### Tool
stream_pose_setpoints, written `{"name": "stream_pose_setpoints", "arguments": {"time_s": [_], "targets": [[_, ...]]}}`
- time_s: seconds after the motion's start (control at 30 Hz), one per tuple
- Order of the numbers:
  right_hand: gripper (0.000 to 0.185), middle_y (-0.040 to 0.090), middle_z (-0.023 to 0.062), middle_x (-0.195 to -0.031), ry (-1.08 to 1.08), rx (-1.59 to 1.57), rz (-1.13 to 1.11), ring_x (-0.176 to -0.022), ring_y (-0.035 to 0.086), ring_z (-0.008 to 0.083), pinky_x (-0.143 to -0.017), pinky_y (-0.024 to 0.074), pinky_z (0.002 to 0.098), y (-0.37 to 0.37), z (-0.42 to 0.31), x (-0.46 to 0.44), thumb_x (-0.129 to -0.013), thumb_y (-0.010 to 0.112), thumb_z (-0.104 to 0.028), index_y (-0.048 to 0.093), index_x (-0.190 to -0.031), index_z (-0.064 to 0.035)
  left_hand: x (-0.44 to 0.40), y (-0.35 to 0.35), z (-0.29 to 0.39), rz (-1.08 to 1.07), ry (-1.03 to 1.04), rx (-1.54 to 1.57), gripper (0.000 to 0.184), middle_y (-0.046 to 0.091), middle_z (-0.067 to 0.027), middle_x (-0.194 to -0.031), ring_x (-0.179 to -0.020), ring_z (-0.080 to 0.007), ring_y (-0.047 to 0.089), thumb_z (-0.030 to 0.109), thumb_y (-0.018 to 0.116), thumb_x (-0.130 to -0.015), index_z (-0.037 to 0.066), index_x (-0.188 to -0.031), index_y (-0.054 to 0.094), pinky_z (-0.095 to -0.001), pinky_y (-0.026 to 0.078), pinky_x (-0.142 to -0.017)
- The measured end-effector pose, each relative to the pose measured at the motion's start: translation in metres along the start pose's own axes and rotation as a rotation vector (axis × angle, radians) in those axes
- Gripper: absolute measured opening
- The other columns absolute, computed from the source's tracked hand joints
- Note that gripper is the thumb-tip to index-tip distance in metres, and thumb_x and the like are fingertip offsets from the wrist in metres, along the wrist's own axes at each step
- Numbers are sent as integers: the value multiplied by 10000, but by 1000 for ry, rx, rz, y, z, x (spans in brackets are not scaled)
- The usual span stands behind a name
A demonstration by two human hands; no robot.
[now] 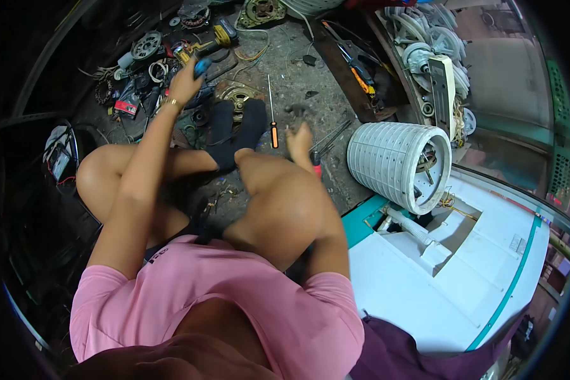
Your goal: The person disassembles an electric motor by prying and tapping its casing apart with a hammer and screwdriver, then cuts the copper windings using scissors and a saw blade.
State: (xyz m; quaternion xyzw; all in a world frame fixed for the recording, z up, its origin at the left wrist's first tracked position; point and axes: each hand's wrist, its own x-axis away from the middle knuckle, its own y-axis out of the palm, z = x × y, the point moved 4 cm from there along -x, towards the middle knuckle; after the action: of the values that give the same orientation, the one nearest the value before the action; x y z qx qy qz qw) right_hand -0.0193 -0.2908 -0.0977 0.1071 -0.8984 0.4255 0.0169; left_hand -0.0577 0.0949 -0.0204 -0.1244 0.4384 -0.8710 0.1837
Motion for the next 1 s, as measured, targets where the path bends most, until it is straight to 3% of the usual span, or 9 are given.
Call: {"name": "stream_pose_setpoints", "arguments": {"time_s": [0.1, 0.2, 0.33, 0.43, 0.5, 0.63, 0.7, 0.87, 1.0], "targets": [[494, 542, 244, -1093, 80, 221, -10, -1052, 523, 403, -867, 440, 465, 43, 4, 16, -644, 829, -147, 540, -996, 47, 33, 37, -67, -149, -342, -142, 509, 557, -223, -1237, -1139, -404, 547, 132, 584, -780, 74, -1255, 409, -513, 404, -966], [489, 530, 231, -1081, 29, 289, 11, -1069, 505, 402, -877, 443, 462, 58, -1, 32, -654, 816, -124, 543, -1032, 25, 43, 78, -124, -221, -614, -179, 627, 414, -215, -1367, -1240, -447, 433, 171, 652, -754, 86, -1311, 376, -524, 410, -970], [419, 573, 220, -991, 50, 281, 42, -943, 570, 418, -800, 473, 475, 76, 16, 34, -663, 799, -96, 539, -973, 13, 47, 45, -51, 25, -270, -279, 672, 484, -157, -1215, -1171, -386, 469, 214, 726, -725, 114, -1308, 408, -518, 419, -959], [370, 618, 193, -862, 87, 151, 82, -811, 624, 393, -719, 496, 454, 72, 37, 32, -665, 788, -61, 527, -919, 6, 49, 40, 20, 161, 108, -203, 463, 521, -161, -1147, -1103, -369, 498, 109, 666, -698, 83, -1141, 535, -495, 457, -840], [354, 629, 164, -779, 55, -29, 113, -732, 636, 341, -673, 500, 422, 56, 32, 23, -670, 781, -40, 517, -902, -1, 53, 49, 67, 39, 400, -109, 505, 536, -154, -1101, -1019, -355, 533, 59, 691, -607, 66, -1091, 548, -450, 454, -821], [341, 586, 50, -764, 5, -374, 178, -660, 553, 127, -603, 465, 293, -33, -28, 28, -706, 767, -5, 486, -896, -38, 87, 70, 155, -186, 955, 135, 686, 539, -142, -1166, -1159, -323, 505, 43, 742, -584, 70, -1224, 498, -480, 354, -1044], [341, 569, 38, -782, -60, -397, 186, -665, 537, 113, -589, 454, 279, -79, -72, 31, -721, 754, 3, 471, -906, -40, 96, 87, 180, -377, 894, 182, 722, 531, -128, -1211, -1205, -294, 493, 75, 739, -632, 73, -1294, 449, -488, 269, -1120], [334, 568, 45, -776, -118, -470, 177, -668, 535, 116, -605, 451, 270, -120, -131, 29, -726, 749, 7, 471, -906, -33, 80, 77, 207, -113, 775, 556, 265, 532, -118, -852, -875, -331, 530, 30, 672, -659, 33, -862, 502, -420, 419, -763], [337, 565, 44, -783, -173, -470, 168, -693, 534, 129, -632, 449, 277, -115, -149, 13, -718, 775, -41, 493, -902, -18, 65, 74, 197, -45, 770, 563, 243, 512, -135, -820, -825, -349, 530, 25, 643, -681, 18, -864, 482, -418, 427, -760]]}}
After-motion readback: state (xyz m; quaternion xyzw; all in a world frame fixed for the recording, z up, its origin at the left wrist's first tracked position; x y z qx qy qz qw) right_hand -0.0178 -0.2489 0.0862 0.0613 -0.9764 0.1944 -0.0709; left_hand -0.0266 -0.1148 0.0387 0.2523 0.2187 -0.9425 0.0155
